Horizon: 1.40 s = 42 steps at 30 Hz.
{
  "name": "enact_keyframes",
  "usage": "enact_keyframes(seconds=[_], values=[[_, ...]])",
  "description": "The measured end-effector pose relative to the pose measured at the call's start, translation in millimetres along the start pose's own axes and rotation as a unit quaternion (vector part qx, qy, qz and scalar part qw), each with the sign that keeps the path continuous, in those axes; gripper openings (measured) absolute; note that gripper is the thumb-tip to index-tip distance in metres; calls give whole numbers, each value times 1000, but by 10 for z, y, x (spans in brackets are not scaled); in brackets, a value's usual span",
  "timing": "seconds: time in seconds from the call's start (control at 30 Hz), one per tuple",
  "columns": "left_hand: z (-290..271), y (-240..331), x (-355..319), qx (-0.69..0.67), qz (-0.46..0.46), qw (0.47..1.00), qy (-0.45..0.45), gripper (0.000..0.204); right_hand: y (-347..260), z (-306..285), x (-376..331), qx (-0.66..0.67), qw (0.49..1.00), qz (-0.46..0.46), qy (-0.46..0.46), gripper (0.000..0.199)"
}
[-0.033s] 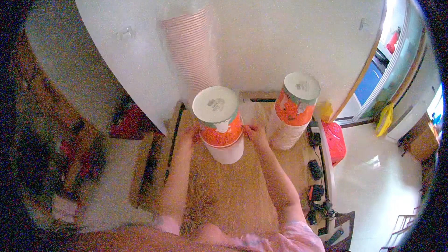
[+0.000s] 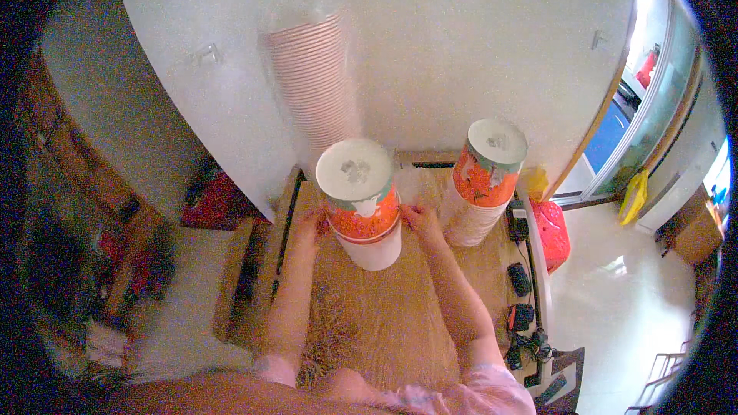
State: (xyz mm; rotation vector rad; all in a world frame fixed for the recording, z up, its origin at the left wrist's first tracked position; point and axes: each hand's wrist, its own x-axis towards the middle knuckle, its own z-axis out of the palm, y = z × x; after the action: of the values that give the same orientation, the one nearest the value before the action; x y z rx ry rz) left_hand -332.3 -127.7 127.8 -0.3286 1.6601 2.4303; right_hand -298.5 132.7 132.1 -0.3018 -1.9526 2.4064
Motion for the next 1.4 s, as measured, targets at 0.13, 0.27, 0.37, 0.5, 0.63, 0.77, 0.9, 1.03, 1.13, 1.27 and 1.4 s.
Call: enact_keyframes(seconds=[0.13, 0.27, 0.37, 0.5, 0.63, 0.77, 0.9, 1.03, 1.13, 1.27, 1.4], values=[[175, 407, -261, -17, 61, 998, 12, 12, -480, 222, -317, 76, 997, -4, -29, 13], [407, 654, -655, -6, 104, 994, -18, 10, -482, 94, -444, 170, 982, -28, -72, 16], [463, 563, -697, 80, 213, 974, 4, 15, -549, 86, -641, 178, 975, -42, -123, 14], [408, 863, -364, 99, 331, 934, 97, 39, -861, -266, -365, 137, 949, -250, 137, 27], [975, 1093, -95, 295, 288, 911, -6, 53, -999, -160, 148, 63, 992, -104, -25, 58], [1095, 1070, 5, 343, 353, 868, -66, 56, -1471, 195, -36, 47, 975, -201, -81, 61], [1443, 1349, -621, 123, 458, 873, -115, 56, -2021, 254, -440, -2, 900, -434, -38, 59], [1605, 1525, -1804, -22, 470, 883, 0, 67, -1605, 46, -1112, 73, 867, -474, -139, 49], [1277, 1307, -2107, -210, 292, 930, -72, 72, -876, -224, -1672, -88, 901, -392, -166, 44], [997, 591, -2352, -82, 201, 968, -127, 47, -222, -727, -2406, -130, 970, -181, -98, 25], [945, -15, -2912, 286, 128, 941, -130, 21, 154, -1123, -2914, -115, 990, -73, 26, 20]])
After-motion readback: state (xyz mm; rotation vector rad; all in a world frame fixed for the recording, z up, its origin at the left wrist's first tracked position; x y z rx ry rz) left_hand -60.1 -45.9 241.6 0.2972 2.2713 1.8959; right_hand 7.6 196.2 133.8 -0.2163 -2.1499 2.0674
